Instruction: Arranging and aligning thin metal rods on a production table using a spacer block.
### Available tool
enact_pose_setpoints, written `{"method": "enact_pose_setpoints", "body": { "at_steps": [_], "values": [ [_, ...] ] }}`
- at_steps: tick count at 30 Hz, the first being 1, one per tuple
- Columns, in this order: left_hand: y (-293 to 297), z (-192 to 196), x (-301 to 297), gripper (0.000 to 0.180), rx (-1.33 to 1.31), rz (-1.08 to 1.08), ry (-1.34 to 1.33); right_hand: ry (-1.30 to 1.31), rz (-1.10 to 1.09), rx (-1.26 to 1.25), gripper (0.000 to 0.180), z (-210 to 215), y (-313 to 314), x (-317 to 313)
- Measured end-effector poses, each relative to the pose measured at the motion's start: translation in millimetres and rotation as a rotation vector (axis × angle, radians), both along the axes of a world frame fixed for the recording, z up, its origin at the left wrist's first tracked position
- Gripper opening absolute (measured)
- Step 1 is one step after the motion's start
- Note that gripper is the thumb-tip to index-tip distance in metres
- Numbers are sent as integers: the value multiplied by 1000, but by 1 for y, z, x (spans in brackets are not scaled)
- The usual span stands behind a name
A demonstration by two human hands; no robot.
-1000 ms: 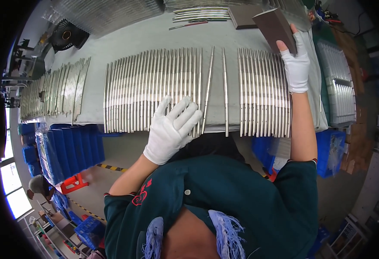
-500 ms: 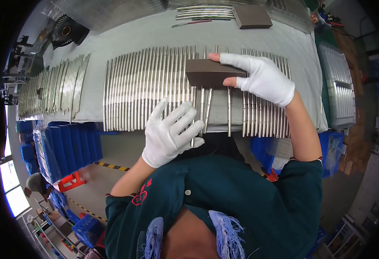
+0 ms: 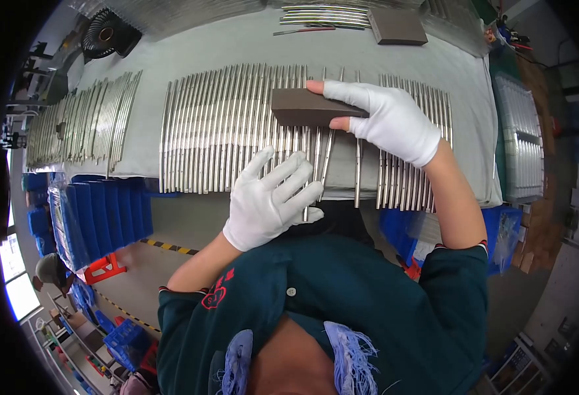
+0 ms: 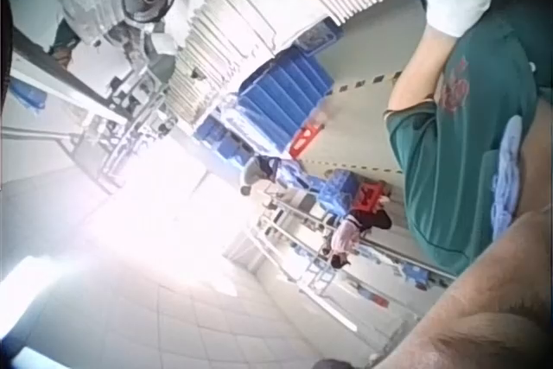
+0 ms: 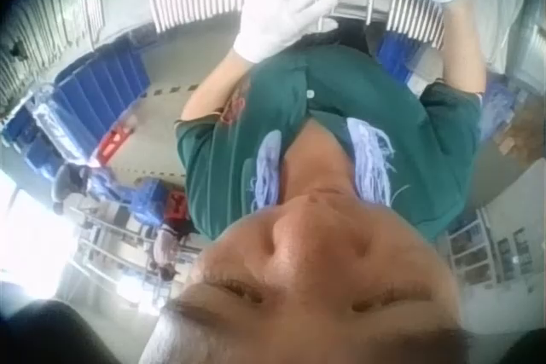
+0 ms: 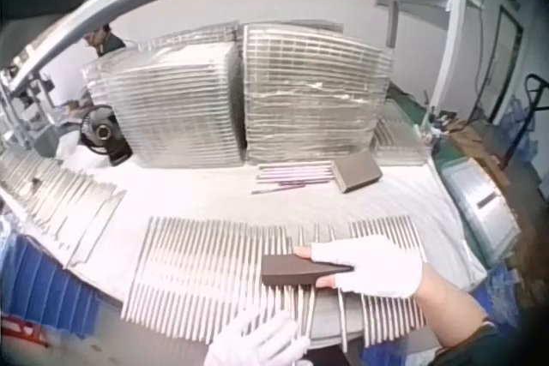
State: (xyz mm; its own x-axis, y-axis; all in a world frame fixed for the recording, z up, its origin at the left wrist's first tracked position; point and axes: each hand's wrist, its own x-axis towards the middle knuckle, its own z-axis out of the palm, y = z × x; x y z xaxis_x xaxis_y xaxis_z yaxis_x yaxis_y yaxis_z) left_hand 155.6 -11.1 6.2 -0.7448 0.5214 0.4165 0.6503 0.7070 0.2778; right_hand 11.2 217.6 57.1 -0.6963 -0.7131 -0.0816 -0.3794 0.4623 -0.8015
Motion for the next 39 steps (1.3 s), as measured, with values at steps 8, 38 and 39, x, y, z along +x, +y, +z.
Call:
{"method": "enact_pose_setpoints", "body": {
  "at_steps": [8, 38, 39],
  "values": [
    [1, -4, 0, 43, 38, 4, 35, 67, -41, -62, 57, -4, -14, 5],
    [15, 0, -20, 85, -112, -161, -184, -1359, -166, -1195, 48, -45, 19, -13],
    [17, -1, -22, 85, -77, -191, -171, -1314, -176, -1253, 45, -42, 27, -19]
  ]
}}
